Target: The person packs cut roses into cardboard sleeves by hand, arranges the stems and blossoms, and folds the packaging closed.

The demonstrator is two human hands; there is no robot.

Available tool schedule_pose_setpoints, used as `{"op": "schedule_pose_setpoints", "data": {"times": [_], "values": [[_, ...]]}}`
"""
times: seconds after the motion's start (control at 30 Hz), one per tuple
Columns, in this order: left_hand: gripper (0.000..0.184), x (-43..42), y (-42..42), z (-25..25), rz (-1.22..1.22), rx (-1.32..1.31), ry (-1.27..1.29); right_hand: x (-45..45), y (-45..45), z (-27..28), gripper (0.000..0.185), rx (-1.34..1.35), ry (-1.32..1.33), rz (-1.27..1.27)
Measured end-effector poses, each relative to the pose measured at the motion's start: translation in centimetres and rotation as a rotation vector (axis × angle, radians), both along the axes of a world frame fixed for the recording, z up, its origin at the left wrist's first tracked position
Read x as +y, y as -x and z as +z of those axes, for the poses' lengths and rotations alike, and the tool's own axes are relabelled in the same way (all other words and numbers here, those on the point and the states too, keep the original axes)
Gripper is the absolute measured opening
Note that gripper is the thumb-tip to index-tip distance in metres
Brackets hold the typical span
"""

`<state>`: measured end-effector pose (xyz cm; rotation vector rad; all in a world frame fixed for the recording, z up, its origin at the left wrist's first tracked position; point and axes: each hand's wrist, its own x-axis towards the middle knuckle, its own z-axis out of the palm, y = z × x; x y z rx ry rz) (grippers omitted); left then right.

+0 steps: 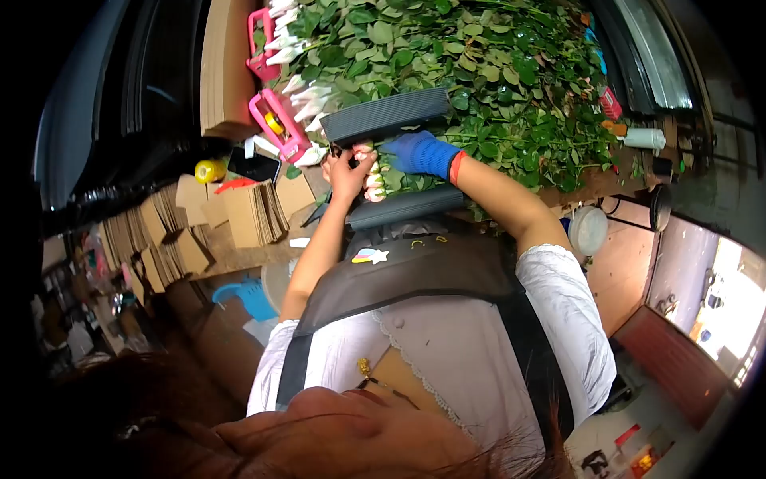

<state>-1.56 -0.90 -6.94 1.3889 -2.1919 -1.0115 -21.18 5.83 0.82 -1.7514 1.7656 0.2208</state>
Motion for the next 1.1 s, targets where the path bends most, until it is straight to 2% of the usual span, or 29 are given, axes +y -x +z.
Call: {"op": "schedule_pose_setpoints", "data": {"times": [0.1, 0.13, 0.23, 0.27, 0.37, 0.47, 0.57, 0.67, 0.77, 0.87, 0.97, 1.1], "values": [[0.047, 0.1, 0.0, 0.5, -0.008, -0.080, 0.000, 0.4, 0.6, 2.9, 0.047, -0.365, -0.020, -0.363], [0.047, 0.2, 0.0, 0.4, -0.003, -0.063, -0.004, 1.0, 0.6, 1.8, 0.044, -0.419, 0.114, -0.434], [0.045, 0.3, -0.2, 0.3, -0.039, 0.011, 0.101, 2.4, 0.3, -1.4, 0.041, -0.599, 0.315, -0.446], [0.044, 0.3, -0.2, 0.2, -0.029, -0.022, 0.058, 2.3, 0.5, -2.5, 0.042, -0.526, 0.324, -0.401], [0.044, 0.5, -0.3, -0.3, -0.037, 0.030, 0.159, 1.7, -1.3, -0.9, 0.043, -0.242, 0.237, -0.318], [0.044, 0.2, -0.5, 0.0, -0.059, 0.016, 0.080, 1.6, -1.7, -3.4, 0.046, -0.104, 0.389, -0.126], [0.043, 0.3, -0.5, -0.2, -0.059, 0.012, 0.098, 0.3, -2.3, -3.9, 0.040, 0.022, 0.292, 0.021], [0.043, 0.2, -0.6, -0.6, -0.064, 0.018, 0.110, -0.6, -3.7, -2.0, 0.036, 0.206, 0.188, 0.108], [0.040, 0.0, -0.5, -0.5, -0.074, 0.028, 0.090, -1.3, -4.4, 1.2, 0.035, 0.272, 0.116, 0.137], [0.035, 0.3, -0.5, -1.2, -0.063, 0.135, 0.150, -0.9, -5.1, -1.0, 0.033, 0.309, 0.231, 0.147], [0.035, 0.7, -0.3, -0.5, -0.055, 0.053, 0.199, -1.1, -3.8, -3.0, 0.030, 0.161, 0.311, 0.129], [0.051, 0.7, -0.7, -0.4, 0.007, 0.070, 0.148, -0.3, -2.1, 2.4, 0.030, -0.198, 0.328, -0.016]]}}
